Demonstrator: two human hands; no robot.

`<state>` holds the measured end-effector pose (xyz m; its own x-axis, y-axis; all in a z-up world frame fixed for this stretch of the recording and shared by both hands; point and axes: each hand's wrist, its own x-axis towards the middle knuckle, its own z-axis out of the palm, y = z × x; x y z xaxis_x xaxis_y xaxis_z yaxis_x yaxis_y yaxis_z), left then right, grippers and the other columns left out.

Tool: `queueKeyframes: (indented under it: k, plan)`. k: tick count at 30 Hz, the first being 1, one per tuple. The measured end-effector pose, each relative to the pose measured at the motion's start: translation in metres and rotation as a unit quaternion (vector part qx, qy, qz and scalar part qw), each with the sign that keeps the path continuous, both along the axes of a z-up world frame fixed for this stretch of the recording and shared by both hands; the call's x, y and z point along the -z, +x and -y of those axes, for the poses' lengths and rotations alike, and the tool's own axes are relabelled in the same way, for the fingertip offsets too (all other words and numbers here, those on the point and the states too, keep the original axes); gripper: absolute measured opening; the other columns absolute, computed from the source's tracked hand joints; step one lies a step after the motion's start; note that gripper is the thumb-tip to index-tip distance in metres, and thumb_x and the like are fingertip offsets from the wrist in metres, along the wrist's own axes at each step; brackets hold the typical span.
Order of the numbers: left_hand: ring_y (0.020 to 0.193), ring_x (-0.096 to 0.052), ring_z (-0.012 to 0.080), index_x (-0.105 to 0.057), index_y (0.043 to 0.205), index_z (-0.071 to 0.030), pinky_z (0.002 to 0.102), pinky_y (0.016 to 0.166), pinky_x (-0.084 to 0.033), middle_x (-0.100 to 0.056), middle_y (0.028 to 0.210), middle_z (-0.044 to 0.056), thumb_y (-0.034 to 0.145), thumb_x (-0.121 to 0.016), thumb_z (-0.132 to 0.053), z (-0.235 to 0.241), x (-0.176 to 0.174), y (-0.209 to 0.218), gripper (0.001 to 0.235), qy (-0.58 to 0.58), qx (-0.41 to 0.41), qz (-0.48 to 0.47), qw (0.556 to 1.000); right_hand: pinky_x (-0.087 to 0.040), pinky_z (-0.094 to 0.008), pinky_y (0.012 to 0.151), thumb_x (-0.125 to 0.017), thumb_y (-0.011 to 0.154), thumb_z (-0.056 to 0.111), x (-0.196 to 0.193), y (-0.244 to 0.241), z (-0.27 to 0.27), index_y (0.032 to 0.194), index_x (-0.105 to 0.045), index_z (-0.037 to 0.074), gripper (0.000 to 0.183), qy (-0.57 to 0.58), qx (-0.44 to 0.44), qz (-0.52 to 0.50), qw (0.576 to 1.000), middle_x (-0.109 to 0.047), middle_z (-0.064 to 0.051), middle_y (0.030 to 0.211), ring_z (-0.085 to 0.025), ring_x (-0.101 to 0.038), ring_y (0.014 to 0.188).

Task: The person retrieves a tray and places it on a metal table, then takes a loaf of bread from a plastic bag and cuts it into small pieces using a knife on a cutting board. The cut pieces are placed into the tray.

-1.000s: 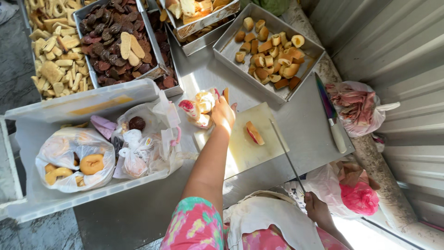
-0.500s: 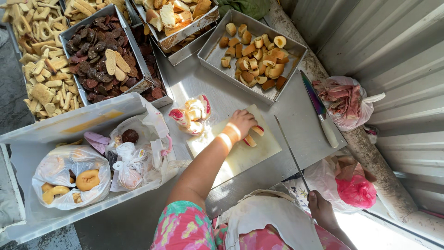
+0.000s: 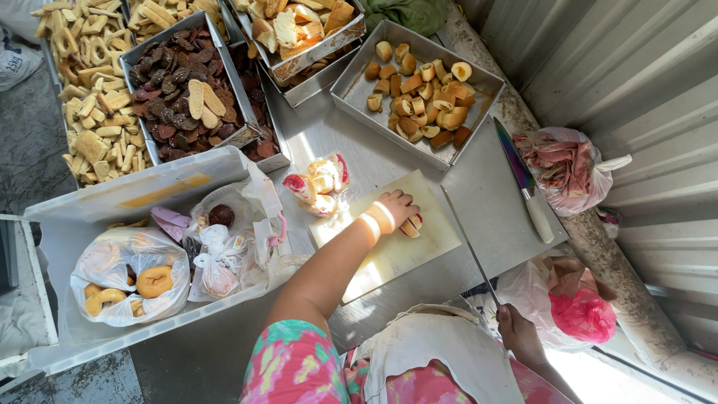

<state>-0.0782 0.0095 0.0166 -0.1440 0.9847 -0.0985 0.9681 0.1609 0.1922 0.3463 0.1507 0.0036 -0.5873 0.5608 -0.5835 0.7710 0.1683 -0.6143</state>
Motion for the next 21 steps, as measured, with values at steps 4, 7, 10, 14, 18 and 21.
queueKeyframes:
  k: [4,7,10,14,18,21]
  plan:
    - [0.120,-0.054,0.0352,-0.065,0.124,-0.021,0.045,0.100,-0.047,-0.061,0.121,0.011,0.080,-0.082,-0.044,0.005,-0.006,0.013,0.053,-0.068,-0.236,0.125,0.961,-0.050,-0.040,0.057,-0.039,0.105,0.046,-0.001,-0.010,-0.004,0.094,-0.060,0.003,0.048,0.015,-0.031,0.009,0.999,-0.058,-0.013,0.056,-0.023,-0.057,0.049]
    - [0.119,-0.056,0.0355,-0.060,0.131,-0.013,0.043,0.102,-0.047,-0.061,0.125,0.014,0.085,-0.080,-0.044,0.018,-0.013,0.024,0.060,-0.064,-0.329,0.114,0.935,-0.053,-0.044,0.062,-0.039,0.106,0.048,0.005,-0.019,-0.005,0.098,-0.063,0.003,0.052,-0.034,-0.026,0.077,0.996,-0.062,-0.017,0.064,-0.028,-0.060,0.056]
    - [0.121,-0.054,0.0352,-0.057,0.133,-0.008,0.045,0.103,-0.044,-0.061,0.127,0.012,0.079,-0.084,-0.041,0.031,-0.017,0.040,0.069,-0.012,-0.356,0.143,0.923,-0.055,-0.044,0.072,-0.037,0.102,0.051,0.018,-0.025,-0.007,0.103,-0.063,0.007,0.051,0.022,-0.088,0.052,0.995,-0.072,-0.015,0.077,-0.034,-0.072,0.069]
    - [0.124,-0.048,0.0384,-0.051,0.142,-0.005,0.044,0.105,-0.041,-0.054,0.128,0.018,0.064,-0.094,-0.029,0.042,-0.020,0.053,0.092,0.062,-0.475,0.231,0.847,-0.055,-0.049,0.080,-0.036,0.103,0.052,0.030,-0.034,-0.008,0.107,-0.064,0.007,0.053,0.054,-0.140,0.075,0.986,-0.075,-0.020,0.087,-0.044,-0.071,0.087]
    - [0.127,-0.053,0.0347,-0.061,0.137,-0.010,0.040,0.111,-0.045,-0.061,0.129,0.013,0.078,-0.086,-0.020,0.053,-0.010,0.061,0.065,0.125,-0.448,0.240,0.852,-0.054,-0.050,0.083,-0.036,0.103,0.052,0.024,-0.045,-0.005,0.110,-0.064,0.007,0.053,0.042,-0.140,0.095,0.985,-0.075,-0.023,0.086,-0.046,-0.071,0.089]
    - [0.128,-0.051,0.0355,-0.059,0.142,-0.013,0.040,0.111,-0.043,-0.058,0.137,0.013,0.076,-0.085,-0.014,0.051,0.000,0.061,0.072,0.141,-0.430,0.239,0.859,-0.053,-0.051,0.083,-0.036,0.103,0.052,0.011,-0.057,-0.002,0.111,-0.065,0.006,0.054,0.054,-0.145,0.069,0.985,-0.073,-0.026,0.088,-0.048,-0.069,0.091]
